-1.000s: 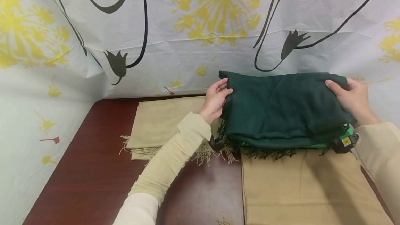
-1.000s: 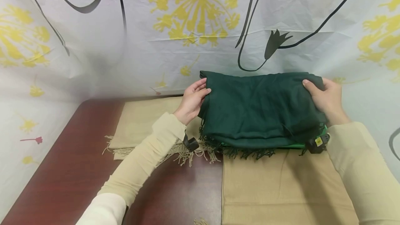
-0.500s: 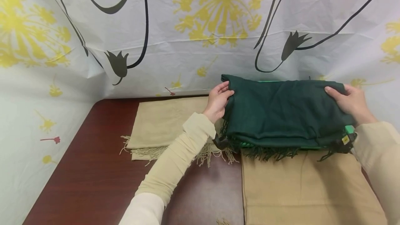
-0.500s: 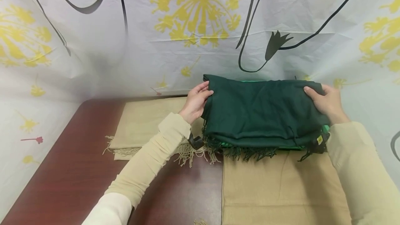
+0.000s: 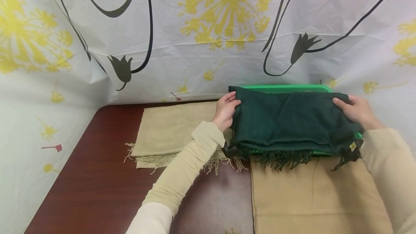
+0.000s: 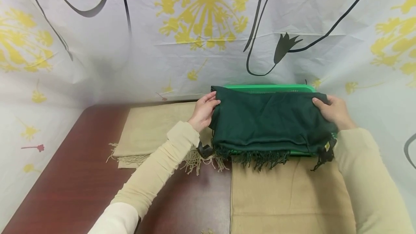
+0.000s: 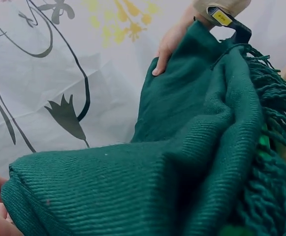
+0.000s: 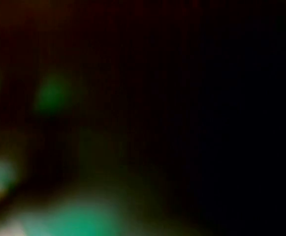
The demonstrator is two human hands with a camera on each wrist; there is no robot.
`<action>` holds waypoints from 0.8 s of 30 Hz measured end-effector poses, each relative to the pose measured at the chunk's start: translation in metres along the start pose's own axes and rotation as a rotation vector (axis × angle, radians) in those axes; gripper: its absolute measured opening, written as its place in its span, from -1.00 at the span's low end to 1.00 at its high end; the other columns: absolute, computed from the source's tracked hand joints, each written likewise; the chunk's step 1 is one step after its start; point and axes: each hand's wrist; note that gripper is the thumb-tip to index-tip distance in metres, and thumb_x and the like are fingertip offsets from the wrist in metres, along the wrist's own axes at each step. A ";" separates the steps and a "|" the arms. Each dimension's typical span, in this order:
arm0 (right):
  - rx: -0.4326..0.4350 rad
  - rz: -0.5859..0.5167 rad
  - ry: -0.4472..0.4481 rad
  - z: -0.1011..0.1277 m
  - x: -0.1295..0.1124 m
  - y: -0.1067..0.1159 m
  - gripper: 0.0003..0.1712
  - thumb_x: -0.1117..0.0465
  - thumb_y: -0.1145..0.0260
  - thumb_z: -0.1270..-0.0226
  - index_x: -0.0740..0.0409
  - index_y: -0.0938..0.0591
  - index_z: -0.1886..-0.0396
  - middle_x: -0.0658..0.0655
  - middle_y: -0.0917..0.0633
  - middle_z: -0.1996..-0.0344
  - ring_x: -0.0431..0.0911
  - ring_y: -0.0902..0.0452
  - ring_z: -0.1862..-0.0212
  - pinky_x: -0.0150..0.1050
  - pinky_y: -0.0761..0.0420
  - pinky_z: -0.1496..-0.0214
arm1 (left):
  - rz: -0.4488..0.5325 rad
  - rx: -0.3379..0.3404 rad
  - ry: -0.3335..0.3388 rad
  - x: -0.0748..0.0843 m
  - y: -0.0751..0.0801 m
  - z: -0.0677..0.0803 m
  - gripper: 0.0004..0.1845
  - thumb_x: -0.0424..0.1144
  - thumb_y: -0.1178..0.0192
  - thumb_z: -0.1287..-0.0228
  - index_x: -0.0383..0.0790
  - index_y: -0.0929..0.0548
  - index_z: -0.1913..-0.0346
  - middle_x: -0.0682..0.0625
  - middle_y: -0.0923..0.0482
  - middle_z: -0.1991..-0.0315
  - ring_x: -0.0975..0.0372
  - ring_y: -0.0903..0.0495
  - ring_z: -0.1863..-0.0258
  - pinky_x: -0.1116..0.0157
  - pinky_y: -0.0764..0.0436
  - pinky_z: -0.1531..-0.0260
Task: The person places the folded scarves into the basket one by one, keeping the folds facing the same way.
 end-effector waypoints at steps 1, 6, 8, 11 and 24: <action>-0.005 -0.001 -0.001 0.000 0.000 -0.001 -0.29 -0.14 0.12 -0.31 0.54 -0.38 0.13 0.59 -0.36 0.12 0.38 -0.29 0.14 0.13 -0.36 0.27 | 0.001 0.002 0.000 -0.002 0.000 -0.001 -0.62 -0.51 -0.08 -0.15 -0.24 -0.49 -0.06 -0.04 -0.45 0.13 0.20 -0.41 0.10 0.28 -0.39 0.08; -0.003 -0.029 -0.019 0.001 0.003 -0.004 -0.32 -0.13 0.12 -0.31 0.52 -0.44 0.26 0.58 -0.36 0.15 0.37 -0.29 0.16 0.10 -0.36 0.29 | -0.012 0.010 -0.009 -0.007 -0.002 -0.002 -0.62 -0.50 -0.09 -0.15 -0.25 -0.49 -0.07 -0.05 -0.44 0.09 0.19 -0.39 0.07 0.26 -0.38 0.01; 0.005 -0.041 -0.025 0.001 0.004 -0.004 -0.33 -0.12 0.12 -0.32 0.51 -0.45 0.31 0.57 -0.37 0.16 0.36 -0.29 0.16 0.10 -0.36 0.28 | -0.020 0.017 -0.020 -0.008 -0.004 -0.002 -0.62 -0.51 -0.09 -0.14 -0.27 -0.49 -0.06 -0.05 -0.43 0.09 0.19 -0.38 0.06 0.26 -0.38 -0.01; 0.013 -0.047 -0.042 0.002 0.004 -0.006 -0.32 -0.11 0.13 -0.32 0.55 -0.41 0.23 0.59 -0.33 0.12 0.40 -0.24 0.10 0.16 -0.32 0.20 | -0.035 0.028 -0.032 -0.009 -0.008 -0.002 -0.63 -0.52 -0.10 -0.13 -0.29 -0.50 -0.04 -0.05 -0.44 0.11 0.19 -0.39 0.09 0.27 -0.39 0.00; 0.037 -0.087 -0.096 0.000 -0.007 -0.012 -0.23 -0.14 0.17 -0.31 0.57 -0.29 -0.04 0.61 -0.23 -0.03 0.43 -0.12 -0.06 0.23 -0.17 -0.05 | -0.095 0.009 -0.042 -0.017 -0.016 -0.005 -0.60 -0.54 -0.07 -0.13 -0.26 -0.47 -0.07 -0.03 -0.42 0.15 0.16 -0.39 0.06 0.26 -0.41 0.04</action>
Point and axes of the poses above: each hand's wrist, its own z-axis away from the middle knuckle, its own y-axis out of the back of the hand, x = y × z
